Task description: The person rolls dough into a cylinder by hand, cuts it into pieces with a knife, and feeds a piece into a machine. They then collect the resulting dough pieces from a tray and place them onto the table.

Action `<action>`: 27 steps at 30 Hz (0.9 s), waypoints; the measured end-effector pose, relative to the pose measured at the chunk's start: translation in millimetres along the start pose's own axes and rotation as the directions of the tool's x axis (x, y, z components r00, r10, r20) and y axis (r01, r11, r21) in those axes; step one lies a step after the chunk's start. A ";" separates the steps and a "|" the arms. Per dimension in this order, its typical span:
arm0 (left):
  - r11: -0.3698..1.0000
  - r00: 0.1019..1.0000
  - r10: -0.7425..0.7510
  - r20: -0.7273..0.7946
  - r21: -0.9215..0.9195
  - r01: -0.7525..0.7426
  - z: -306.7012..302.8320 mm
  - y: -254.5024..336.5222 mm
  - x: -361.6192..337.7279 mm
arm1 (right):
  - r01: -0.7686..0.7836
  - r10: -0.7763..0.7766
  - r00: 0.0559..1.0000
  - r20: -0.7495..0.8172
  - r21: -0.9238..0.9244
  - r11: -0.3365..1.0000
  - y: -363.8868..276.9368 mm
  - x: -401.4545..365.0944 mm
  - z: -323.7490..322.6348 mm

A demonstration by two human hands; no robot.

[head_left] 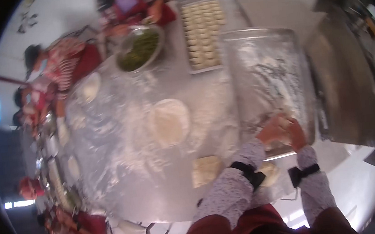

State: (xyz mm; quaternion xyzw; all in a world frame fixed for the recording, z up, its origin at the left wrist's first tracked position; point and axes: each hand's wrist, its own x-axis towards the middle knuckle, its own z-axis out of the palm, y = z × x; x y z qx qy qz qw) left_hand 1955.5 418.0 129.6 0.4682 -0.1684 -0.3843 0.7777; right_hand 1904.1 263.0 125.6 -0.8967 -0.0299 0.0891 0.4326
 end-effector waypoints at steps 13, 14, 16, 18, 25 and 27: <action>0.931 0.857 0.153 -0.492 0.363 0.042 -76.3 46.0 -342.5 | -0.441 0.211 0.887 0.411 0.613 0.656 -255.0 -57.8 212.0; 0.933 0.843 0.173 -0.510 0.359 0.026 -88.6 53.8 -378.3 | -0.480 0.209 0.858 0.469 0.585 0.654 -274.6 -62.1 242.6; 0.995 0.831 -0.097 -0.547 -0.051 0.083 -109.5 69.5 -454.6 | -0.564 0.212 0.791 0.574 0.549 0.617 -315.8 -66.7 307.2; 0.967 0.742 -0.098 -0.663 -0.239 -0.085 -143.8 43.2 -519.6 | -0.649 0.167 0.705 0.689 0.532 0.543 -330.7 -63.1 383.8; 0.755 0.426 -0.062 -0.903 -0.322 -0.572 -236.3 85.0 -680.1 | -0.603 0.072 0.778 0.624 0.708 0.367 -460.8 -52.4 496.5; 0.738 0.242 0.075 -0.967 -0.109 -0.666 -241.4 114.6 -702.7 | -0.285 -0.145 0.896 0.420 0.793 0.539 -454.9 -41.6 509.4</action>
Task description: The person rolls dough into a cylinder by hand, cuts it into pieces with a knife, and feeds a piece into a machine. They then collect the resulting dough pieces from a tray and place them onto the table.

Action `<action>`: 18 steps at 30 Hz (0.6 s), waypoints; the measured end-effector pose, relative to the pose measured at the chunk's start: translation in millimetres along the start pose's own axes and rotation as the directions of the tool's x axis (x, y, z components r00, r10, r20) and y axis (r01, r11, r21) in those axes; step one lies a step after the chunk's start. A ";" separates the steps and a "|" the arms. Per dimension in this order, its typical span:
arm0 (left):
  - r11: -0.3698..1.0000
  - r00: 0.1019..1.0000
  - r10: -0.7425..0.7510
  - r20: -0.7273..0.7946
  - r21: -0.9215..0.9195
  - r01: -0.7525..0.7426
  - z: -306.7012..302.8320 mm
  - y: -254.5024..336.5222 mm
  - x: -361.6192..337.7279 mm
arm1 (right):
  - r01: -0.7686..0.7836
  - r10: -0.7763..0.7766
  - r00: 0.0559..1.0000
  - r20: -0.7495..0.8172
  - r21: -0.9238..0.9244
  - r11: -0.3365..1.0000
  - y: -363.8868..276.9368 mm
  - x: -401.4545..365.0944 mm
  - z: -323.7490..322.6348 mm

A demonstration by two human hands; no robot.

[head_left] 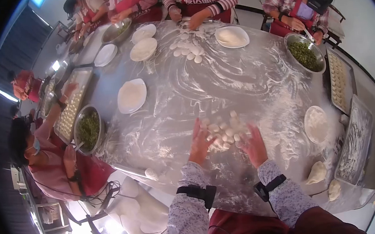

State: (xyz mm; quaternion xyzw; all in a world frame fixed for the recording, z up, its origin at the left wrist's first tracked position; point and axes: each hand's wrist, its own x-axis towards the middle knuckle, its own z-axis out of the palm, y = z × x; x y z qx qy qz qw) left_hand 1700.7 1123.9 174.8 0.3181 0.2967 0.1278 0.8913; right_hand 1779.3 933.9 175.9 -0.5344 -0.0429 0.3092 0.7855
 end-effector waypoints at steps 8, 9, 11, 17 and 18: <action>0.820 0.963 0.160 -0.219 0.572 -0.006 -66.9 7.6 11.3 | -0.123 -0.341 0.907 -0.246 -0.930 0.345 16.8 22.2 -106.2; 0.697 0.943 0.261 -0.206 0.716 -0.037 -80.4 2.8 17.7 | -0.167 -0.388 0.895 -0.222 -0.971 0.169 20.2 22.7 -112.0; 0.541 0.917 0.359 -0.173 0.840 -0.053 -94.8 4.2 29.9 | -0.211 -0.383 0.896 -0.222 -0.975 0.072 23.7 20.4 -117.3; -0.113 0.750 0.634 0.188 0.982 -0.150 -73.5 56.2 83.4 | -0.302 -0.409 0.886 -0.219 -0.942 -0.150 25.0 20.3 -98.9; -0.034 0.764 0.632 0.132 0.989 -0.143 -65.0 63.1 92.2 | -0.301 -0.415 0.885 -0.210 -0.939 -0.165 23.9 19.7 -97.1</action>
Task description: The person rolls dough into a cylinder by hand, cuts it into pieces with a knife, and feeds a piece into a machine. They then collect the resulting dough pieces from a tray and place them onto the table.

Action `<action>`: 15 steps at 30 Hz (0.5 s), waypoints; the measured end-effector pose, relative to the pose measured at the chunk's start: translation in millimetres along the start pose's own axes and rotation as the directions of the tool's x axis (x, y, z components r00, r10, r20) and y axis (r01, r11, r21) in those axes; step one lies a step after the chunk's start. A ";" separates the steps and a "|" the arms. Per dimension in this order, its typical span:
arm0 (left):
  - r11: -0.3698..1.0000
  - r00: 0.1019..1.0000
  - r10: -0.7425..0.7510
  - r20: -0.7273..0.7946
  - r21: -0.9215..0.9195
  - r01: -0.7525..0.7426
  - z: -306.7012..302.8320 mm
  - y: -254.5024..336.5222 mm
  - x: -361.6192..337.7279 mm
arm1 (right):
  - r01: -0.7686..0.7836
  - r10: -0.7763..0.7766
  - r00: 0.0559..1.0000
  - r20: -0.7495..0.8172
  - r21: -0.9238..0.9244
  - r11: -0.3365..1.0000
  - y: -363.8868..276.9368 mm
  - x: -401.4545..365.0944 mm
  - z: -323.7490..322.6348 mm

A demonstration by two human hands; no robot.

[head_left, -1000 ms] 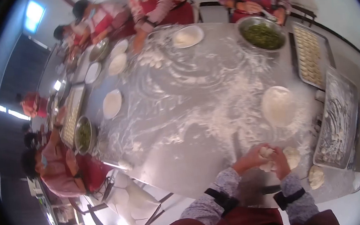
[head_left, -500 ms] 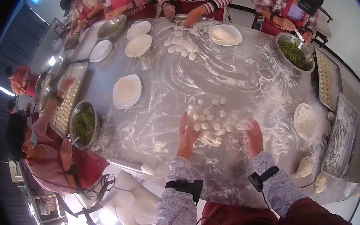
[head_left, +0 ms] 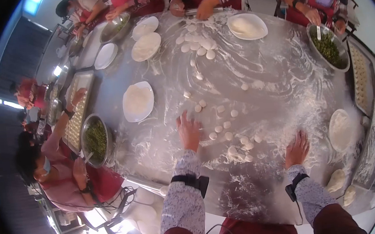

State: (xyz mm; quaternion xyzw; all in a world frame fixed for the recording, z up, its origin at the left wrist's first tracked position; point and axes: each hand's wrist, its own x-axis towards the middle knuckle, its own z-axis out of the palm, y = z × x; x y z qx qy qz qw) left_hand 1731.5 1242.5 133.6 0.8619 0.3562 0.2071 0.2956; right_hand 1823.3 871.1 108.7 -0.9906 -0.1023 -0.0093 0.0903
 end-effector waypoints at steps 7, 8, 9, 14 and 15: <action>0.995 0.994 0.008 0.110 0.099 -0.019 26.9 14.5 38.9 | -0.019 0.019 0.999 0.030 0.014 1.000 -6.0 1.3 -12.0; 0.995 0.994 0.006 0.109 0.102 -0.017 27.4 12.7 38.6 | -0.004 0.004 1.000 0.022 0.021 1.000 -4.5 0.6 -12.3; 0.997 0.997 -0.064 0.033 0.053 0.063 25.3 9.4 36.8 | -0.002 0.001 1.000 0.029 0.023 1.000 -3.0 -0.3 -12.9; 0.983 0.989 -0.147 -0.006 0.111 0.146 1.6 -3.0 19.6 | 0.021 -0.021 1.000 0.008 0.012 1.000 -2.8 -0.4 -10.8; 0.980 0.989 -0.137 0.054 0.152 0.127 1.6 -10.9 16.4 | 0.020 -0.020 1.000 0.011 0.010 1.000 -2.5 -0.6 -10.1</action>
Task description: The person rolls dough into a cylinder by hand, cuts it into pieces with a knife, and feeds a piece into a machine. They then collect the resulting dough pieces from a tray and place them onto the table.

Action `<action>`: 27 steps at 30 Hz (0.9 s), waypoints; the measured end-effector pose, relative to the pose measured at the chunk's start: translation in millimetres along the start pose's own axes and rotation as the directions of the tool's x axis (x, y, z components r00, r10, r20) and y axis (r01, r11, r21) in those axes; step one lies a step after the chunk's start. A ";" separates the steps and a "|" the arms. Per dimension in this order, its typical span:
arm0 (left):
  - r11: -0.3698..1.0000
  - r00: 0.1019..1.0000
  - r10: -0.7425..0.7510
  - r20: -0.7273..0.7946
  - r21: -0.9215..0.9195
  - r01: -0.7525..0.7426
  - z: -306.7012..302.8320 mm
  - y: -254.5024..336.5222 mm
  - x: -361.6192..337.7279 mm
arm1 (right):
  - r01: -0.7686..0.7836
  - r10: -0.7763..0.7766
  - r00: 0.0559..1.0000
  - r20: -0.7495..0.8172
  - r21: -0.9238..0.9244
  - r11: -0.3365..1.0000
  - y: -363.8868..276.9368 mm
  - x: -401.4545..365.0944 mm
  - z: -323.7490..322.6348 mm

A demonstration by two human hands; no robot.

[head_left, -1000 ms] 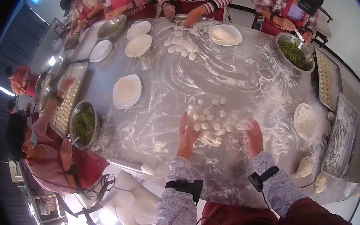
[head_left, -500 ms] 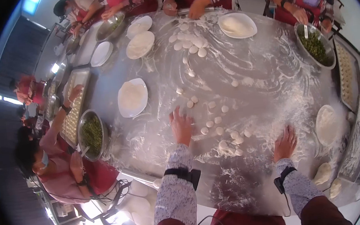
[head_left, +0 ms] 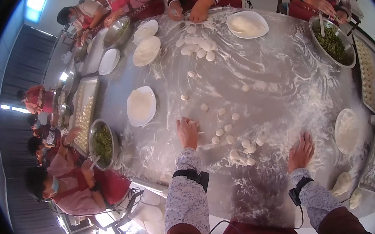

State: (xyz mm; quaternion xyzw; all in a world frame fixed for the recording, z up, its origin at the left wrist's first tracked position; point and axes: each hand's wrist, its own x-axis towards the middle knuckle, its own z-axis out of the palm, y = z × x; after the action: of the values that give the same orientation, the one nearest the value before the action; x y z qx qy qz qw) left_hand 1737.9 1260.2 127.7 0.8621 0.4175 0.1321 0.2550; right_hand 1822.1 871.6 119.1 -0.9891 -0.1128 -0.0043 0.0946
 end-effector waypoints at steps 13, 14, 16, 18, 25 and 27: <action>0.950 0.999 0.032 -0.016 0.312 -0.025 25.6 26.6 17.7 | 0.020 -0.022 0.998 -0.063 -0.023 1.000 -5.1 -0.3 0.9; 0.958 0.995 0.096 0.002 0.272 -0.093 16.5 19.9 20.0 | 0.022 -0.022 0.999 -0.045 -0.016 1.000 -2.1 -8.0 0.7; 0.968 0.993 0.103 -0.050 0.236 -0.089 3.9 14.7 40.2 | 0.002 -0.008 0.998 -0.070 -0.088 0.996 -3.0 2.3 7.7; 0.987 0.995 0.081 -0.050 0.140 -0.073 5.1 10.6 38.4 | -0.007 0.001 0.997 -0.071 -0.091 0.996 -5.2 1.7 2.1; 0.976 0.985 0.136 0.103 -0.182 -0.116 -3.1 10.0 89.8 | 0.000 -0.005 0.998 -0.063 -0.077 0.997 -5.7 5.4 1.1; 0.954 0.977 0.112 0.182 -0.296 -0.054 -4.8 9.5 87.8 | 0.004 -0.009 0.998 -0.057 -0.081 0.997 -7.7 3.9 -1.4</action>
State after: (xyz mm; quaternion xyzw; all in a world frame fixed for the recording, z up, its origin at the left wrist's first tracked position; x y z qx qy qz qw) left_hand 1796.1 1326.0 138.3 0.8411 0.3298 0.1167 0.4126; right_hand 1824.3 879.6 122.0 -0.9912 -0.1130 -0.0375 0.0578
